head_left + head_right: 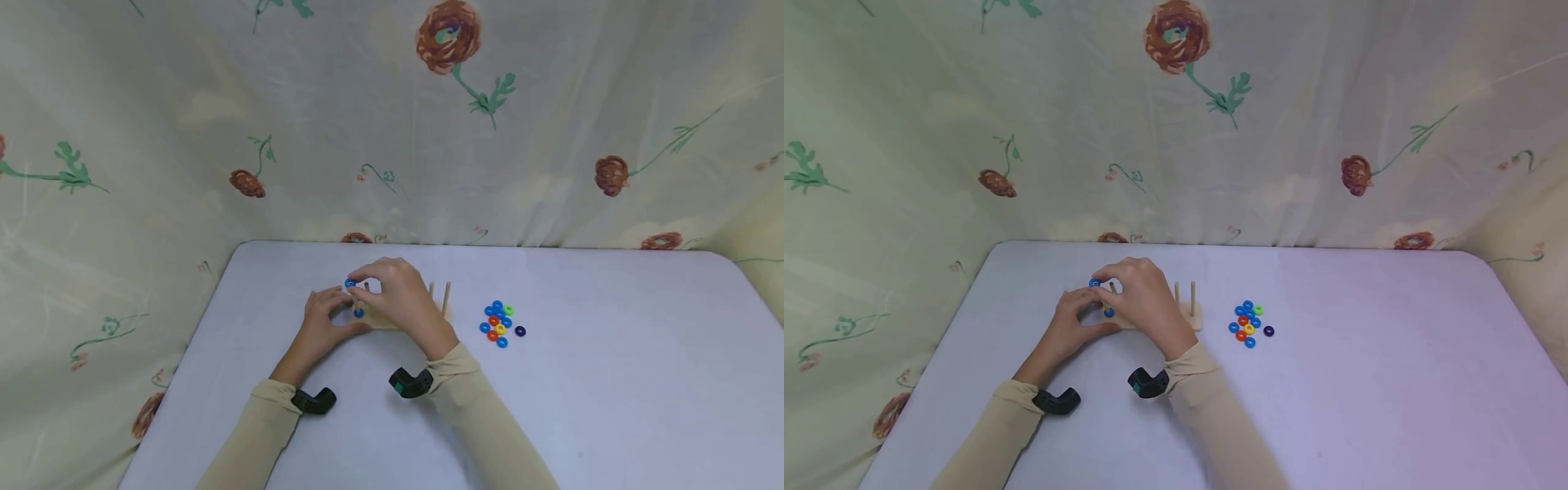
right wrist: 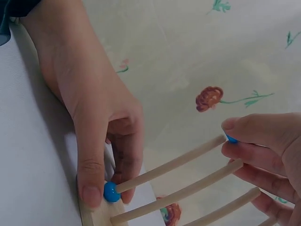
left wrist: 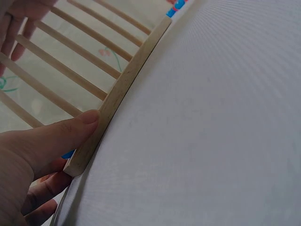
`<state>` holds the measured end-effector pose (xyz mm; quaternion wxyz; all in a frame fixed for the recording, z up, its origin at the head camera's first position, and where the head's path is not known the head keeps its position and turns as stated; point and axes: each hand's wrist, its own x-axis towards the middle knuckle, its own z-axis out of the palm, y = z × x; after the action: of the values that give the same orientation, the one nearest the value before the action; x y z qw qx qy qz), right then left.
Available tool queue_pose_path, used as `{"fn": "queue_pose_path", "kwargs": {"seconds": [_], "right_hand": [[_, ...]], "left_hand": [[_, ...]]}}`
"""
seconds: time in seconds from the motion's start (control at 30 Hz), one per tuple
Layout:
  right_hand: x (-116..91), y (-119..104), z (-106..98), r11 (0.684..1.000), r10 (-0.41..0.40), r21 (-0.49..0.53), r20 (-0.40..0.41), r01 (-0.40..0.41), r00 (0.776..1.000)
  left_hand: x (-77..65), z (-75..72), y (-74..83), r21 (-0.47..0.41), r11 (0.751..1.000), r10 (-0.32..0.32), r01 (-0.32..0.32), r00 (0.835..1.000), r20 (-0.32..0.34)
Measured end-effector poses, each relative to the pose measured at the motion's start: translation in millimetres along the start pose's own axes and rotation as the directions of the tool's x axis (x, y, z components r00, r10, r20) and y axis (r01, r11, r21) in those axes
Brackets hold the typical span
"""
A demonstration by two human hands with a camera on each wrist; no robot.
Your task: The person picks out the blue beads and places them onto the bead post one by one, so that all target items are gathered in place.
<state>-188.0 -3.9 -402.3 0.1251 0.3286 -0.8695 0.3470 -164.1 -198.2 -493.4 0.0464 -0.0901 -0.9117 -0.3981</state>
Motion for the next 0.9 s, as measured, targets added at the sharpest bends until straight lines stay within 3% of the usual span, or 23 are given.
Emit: {"fn": "queue_pose_path", "kwargs": {"seconds": [0.33, 0.63, 0.9], "right_hand": [[-0.3, 0.0, 3.7, 1.0, 0.016, -0.022, -0.018, -0.017, 1.0], [0.9, 0.4, 3.1, 0.999, -0.037, -0.019, -0.11, 0.035, 0.993], [0.2, 2.8, 2.8, 1.0, -0.025, -0.018, -0.119, 0.023, 0.993]], "left_hand": [[-0.1, 0.2, -1.3, -0.005, 1.0, 0.023, -0.023, 1.0, -0.008], [0.2, 1.1, -2.9, -0.004, 0.999, 0.052, -0.052, 0.998, -0.017], [0.1, 1.7, -2.8, 0.0, 0.999, 0.039, -0.039, 0.999, -0.011]]}}
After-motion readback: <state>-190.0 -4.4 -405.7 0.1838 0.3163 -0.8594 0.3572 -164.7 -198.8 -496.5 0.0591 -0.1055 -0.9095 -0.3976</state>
